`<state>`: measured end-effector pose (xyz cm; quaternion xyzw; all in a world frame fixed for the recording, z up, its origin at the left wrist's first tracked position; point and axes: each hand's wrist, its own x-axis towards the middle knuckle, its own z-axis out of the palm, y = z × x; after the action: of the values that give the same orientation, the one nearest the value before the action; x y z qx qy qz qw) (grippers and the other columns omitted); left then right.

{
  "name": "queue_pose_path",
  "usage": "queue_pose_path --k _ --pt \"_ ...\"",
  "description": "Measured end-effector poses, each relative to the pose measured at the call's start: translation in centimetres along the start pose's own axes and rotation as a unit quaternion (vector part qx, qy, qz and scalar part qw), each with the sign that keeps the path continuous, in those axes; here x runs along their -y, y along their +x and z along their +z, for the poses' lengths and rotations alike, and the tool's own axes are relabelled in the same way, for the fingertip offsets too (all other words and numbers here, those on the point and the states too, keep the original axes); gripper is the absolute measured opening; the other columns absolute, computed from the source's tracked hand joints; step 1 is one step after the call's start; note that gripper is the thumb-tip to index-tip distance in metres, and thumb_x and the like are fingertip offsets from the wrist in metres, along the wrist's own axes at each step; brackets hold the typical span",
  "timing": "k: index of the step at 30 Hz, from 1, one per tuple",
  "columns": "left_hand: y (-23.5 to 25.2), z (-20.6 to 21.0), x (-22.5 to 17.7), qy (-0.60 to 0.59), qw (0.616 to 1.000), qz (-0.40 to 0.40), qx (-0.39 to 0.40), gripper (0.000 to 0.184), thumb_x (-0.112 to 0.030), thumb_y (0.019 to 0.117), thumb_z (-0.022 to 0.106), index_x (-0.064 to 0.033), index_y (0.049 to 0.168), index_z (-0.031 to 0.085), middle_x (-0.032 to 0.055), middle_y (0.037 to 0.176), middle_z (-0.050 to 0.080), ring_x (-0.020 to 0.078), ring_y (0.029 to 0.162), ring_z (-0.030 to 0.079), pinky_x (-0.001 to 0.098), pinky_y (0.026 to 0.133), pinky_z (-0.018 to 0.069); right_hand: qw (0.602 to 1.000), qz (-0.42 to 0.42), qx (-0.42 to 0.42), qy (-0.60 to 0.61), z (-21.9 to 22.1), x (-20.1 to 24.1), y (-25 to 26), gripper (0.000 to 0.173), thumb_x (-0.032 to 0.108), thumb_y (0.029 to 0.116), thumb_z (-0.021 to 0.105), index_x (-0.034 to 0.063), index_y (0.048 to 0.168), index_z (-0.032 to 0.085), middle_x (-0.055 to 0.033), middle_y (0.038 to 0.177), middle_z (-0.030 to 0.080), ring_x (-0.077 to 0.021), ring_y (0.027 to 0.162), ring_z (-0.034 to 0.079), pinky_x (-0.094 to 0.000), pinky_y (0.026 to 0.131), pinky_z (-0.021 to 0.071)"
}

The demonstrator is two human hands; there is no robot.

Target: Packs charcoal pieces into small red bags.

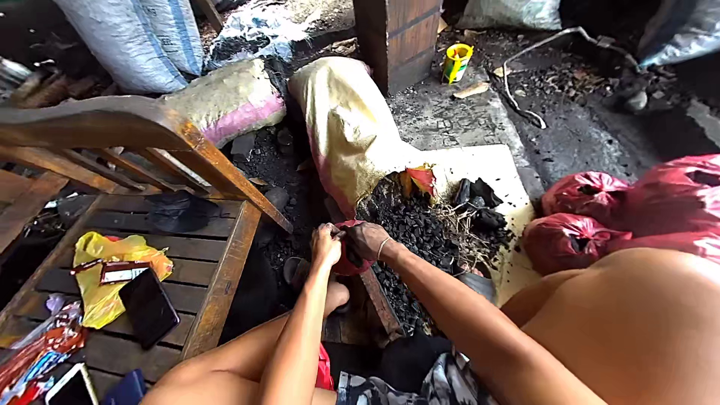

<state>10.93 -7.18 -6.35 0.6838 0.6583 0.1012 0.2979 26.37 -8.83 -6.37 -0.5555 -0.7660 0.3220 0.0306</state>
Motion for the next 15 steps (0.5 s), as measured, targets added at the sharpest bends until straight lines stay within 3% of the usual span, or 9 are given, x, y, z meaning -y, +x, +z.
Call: queue_pose_path --k 4,10,15 --pt "-0.1 1.5 -0.7 0.101 0.994 0.018 -0.045 0.027 -0.027 0.101 0.061 -0.0086 0.116 0.073 0.0093 0.133 0.066 0.0306 0.134 0.051 0.055 0.113 0.0355 0.999 0.017 0.028 -0.02 0.6 -0.6 -0.1 0.037 0.029 0.1055 0.048 0.002 0.124 0.065 -0.0239 0.122 0.068 -0.0415 0.121 0.063 -0.063 0.099 0.0483" --pt "0.3 3.2 -0.1 0.157 0.984 0.055 -0.061 0.029 -0.024 0.1029 0.056 -0.0072 0.122 0.071 0.0111 0.137 0.064 0.0327 0.136 0.05 0.0575 0.116 0.0307 0.995 0.033 0.066 -0.069 1.6 -0.3 -0.5 0.039 0.03 0.1059 0.046 0.0003 0.123 0.065 -0.0247 0.124 0.067 -0.0419 0.123 0.062 -0.063 0.099 0.0481" --pt "1.0 3.8 0.2 0.161 0.982 0.063 -0.073 0.026 -0.02 0.1022 0.056 -0.0081 0.12 0.072 0.0094 0.134 0.065 0.0316 0.135 0.05 0.0567 0.116 0.0311 0.992 0.044 0.077 -0.088 1.6 0.0 -0.5 0.039 0.029 0.1058 0.047 -0.0004 0.123 0.064 -0.0248 0.125 0.066 -0.0416 0.124 0.062 -0.0618 0.1 0.0483"
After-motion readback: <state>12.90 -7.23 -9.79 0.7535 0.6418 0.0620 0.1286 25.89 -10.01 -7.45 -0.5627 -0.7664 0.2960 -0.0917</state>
